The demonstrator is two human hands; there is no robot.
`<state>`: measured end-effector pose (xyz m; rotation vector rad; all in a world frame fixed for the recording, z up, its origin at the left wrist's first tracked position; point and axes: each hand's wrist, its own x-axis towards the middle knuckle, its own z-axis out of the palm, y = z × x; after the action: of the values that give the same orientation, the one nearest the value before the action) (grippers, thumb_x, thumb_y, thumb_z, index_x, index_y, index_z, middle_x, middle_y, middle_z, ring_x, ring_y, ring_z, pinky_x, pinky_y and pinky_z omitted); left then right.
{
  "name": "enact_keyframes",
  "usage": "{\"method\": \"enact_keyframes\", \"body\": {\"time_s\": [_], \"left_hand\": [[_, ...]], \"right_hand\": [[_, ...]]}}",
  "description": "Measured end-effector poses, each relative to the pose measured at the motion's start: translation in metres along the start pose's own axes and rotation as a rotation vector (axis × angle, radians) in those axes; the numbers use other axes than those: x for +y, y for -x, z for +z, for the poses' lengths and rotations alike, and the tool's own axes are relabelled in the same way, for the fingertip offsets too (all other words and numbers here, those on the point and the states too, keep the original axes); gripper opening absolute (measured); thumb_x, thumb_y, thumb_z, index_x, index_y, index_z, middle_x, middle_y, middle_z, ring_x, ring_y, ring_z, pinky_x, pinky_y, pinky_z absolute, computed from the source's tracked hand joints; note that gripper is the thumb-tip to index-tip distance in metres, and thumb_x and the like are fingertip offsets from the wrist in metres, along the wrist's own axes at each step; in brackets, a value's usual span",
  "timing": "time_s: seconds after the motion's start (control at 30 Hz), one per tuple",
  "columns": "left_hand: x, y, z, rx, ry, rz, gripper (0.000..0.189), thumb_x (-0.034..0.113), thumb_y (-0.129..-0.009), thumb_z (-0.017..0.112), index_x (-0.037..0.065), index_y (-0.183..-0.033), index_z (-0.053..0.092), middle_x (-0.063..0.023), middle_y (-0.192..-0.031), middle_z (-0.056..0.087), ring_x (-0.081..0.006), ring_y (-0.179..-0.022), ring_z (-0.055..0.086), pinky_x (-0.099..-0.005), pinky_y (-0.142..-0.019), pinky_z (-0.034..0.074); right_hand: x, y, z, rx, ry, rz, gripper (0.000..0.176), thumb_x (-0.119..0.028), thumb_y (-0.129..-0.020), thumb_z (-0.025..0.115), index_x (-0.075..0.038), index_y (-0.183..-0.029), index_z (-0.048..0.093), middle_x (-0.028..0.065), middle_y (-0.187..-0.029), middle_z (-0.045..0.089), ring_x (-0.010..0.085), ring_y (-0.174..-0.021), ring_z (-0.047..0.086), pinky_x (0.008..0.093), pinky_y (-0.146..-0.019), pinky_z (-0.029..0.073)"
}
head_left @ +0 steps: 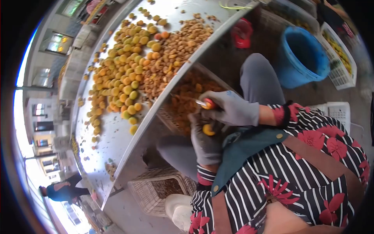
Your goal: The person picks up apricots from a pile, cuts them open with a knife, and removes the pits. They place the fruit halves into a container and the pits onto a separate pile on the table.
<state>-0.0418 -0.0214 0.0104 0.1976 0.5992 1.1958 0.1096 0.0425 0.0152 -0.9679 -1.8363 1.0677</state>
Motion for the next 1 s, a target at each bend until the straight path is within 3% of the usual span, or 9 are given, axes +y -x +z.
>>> {"method": "enact_keyframes", "body": {"time_s": [0.03, 0.17, 0.3, 0.37, 0.67, 0.77, 0.83, 0.93, 1.0], "left_hand": [[-0.001, -0.005, 0.043, 0.284, -0.124, 0.195, 0.045, 0.044, -0.108, 0.044, 0.006, -0.129, 0.057, -0.0033, -0.098, 0.06, -0.0108, -0.082, 0.055, -0.0281, -0.081, 0.049], [0.006, -0.012, 0.0, 0.113, -0.327, 0.505, 0.039, 0.026, -0.11, 0.043, 0.002, -0.141, 0.041, -0.002, -0.098, 0.05, -0.0104, -0.074, 0.042, -0.0306, -0.078, 0.045], [0.009, -0.016, 0.009, 0.212, -0.5, 0.7, 0.038, 0.024, -0.109, 0.044, 0.003, -0.141, 0.041, -0.0019, -0.097, 0.049, -0.0101, -0.076, 0.044, -0.0305, -0.079, 0.046], [0.007, -0.022, 0.013, 0.197, -0.578, 0.807, 0.037, 0.021, -0.109, 0.045, 0.003, -0.141, 0.041, -0.0018, -0.098, 0.049, -0.0096, -0.078, 0.043, -0.0308, -0.08, 0.047], [0.013, -0.028, 0.015, 0.32, -0.637, 0.832, 0.037, 0.014, -0.107, 0.041, 0.003, -0.143, 0.041, -0.0043, -0.107, 0.053, -0.0123, -0.096, 0.056, -0.0356, -0.102, 0.05], [0.013, -0.033, 0.009, 0.37, -0.526, 0.793, 0.04, 0.01, -0.105, 0.04, 0.002, -0.144, 0.039, -0.0077, -0.114, 0.056, -0.0164, -0.108, 0.059, -0.0373, -0.103, 0.049], [0.011, -0.035, 0.007, 0.353, -0.534, 0.76, 0.041, 0.009, -0.105, 0.04, 0.002, -0.145, 0.039, -0.0089, -0.117, 0.056, -0.0186, -0.112, 0.059, -0.0377, -0.103, 0.049], [0.002, -0.043, 0.008, 0.306, -0.614, 0.743, 0.042, 0.009, -0.104, 0.041, 0.002, -0.146, 0.038, -0.0107, -0.121, 0.056, -0.0216, -0.115, 0.059, -0.037, -0.103, 0.048], [-0.002, -0.046, 0.004, 0.288, -0.686, 0.802, 0.041, 0.01, -0.105, 0.041, 0.001, -0.145, 0.038, -0.0114, -0.123, 0.056, -0.0224, -0.114, 0.059, -0.036, -0.102, 0.048]], "right_hand": [[0.001, -0.002, 0.004, -0.042, -0.307, 0.16, 0.041, -0.033, -0.095, 0.068, -0.009, -0.127, 0.057, 0.0187, -0.095, 0.069, 0.0398, -0.093, 0.067, 0.045, -0.079, 0.052], [0.014, -0.013, -0.002, -0.014, 0.206, 0.082, 0.06, -0.04, -0.098, 0.063, -0.014, -0.148, 0.044, 0.0256, -0.117, 0.065, 0.0406, -0.107, 0.065, 0.0458, -0.088, 0.051], [0.018, -0.011, 0.008, 0.139, 0.09, 0.073, 0.059, -0.042, -0.098, 0.062, -0.01, -0.144, 0.046, 0.0256, -0.118, 0.065, 0.0423, -0.109, 0.064, 0.0465, -0.09, 0.051], [0.005, -0.004, 0.013, -0.012, -0.067, 0.312, 0.056, -0.041, -0.098, 0.061, -0.008, -0.141, 0.045, 0.0259, -0.119, 0.065, 0.0436, -0.11, 0.063, 0.0473, -0.092, 0.051], [0.016, -0.021, 0.014, -0.011, 0.231, 0.21, 0.07, -0.015, -0.095, 0.061, -0.016, -0.157, 0.029, 0.0248, -0.121, 0.064, 0.0451, -0.107, 0.062, 0.0485, -0.087, 0.052], [0.012, -0.014, 0.021, -0.056, 0.125, 0.272, 0.06, -0.021, -0.097, 0.063, -0.012, -0.151, 0.039, 0.024, -0.118, 0.066, 0.0405, -0.106, 0.066, 0.0445, -0.088, 0.053], [0.009, -0.011, 0.03, 0.062, -0.314, 0.329, 0.052, -0.029, -0.098, 0.065, -0.007, -0.143, 0.049, 0.0208, -0.112, 0.069, 0.0313, -0.101, 0.068, 0.0392, -0.088, 0.052], [0.009, -0.009, 0.04, 0.094, -0.272, 0.301, 0.039, -0.032, -0.097, 0.065, -0.001, -0.122, 0.06, 0.0236, -0.107, 0.069, 0.0384, -0.102, 0.068, 0.041, -0.087, 0.051], [0.005, -0.008, 0.032, -0.012, -0.368, 0.316, 0.039, -0.029, -0.096, 0.068, -0.002, -0.122, 0.061, 0.0211, -0.105, 0.07, 0.0292, -0.099, 0.069, 0.0377, -0.086, 0.052]]}}
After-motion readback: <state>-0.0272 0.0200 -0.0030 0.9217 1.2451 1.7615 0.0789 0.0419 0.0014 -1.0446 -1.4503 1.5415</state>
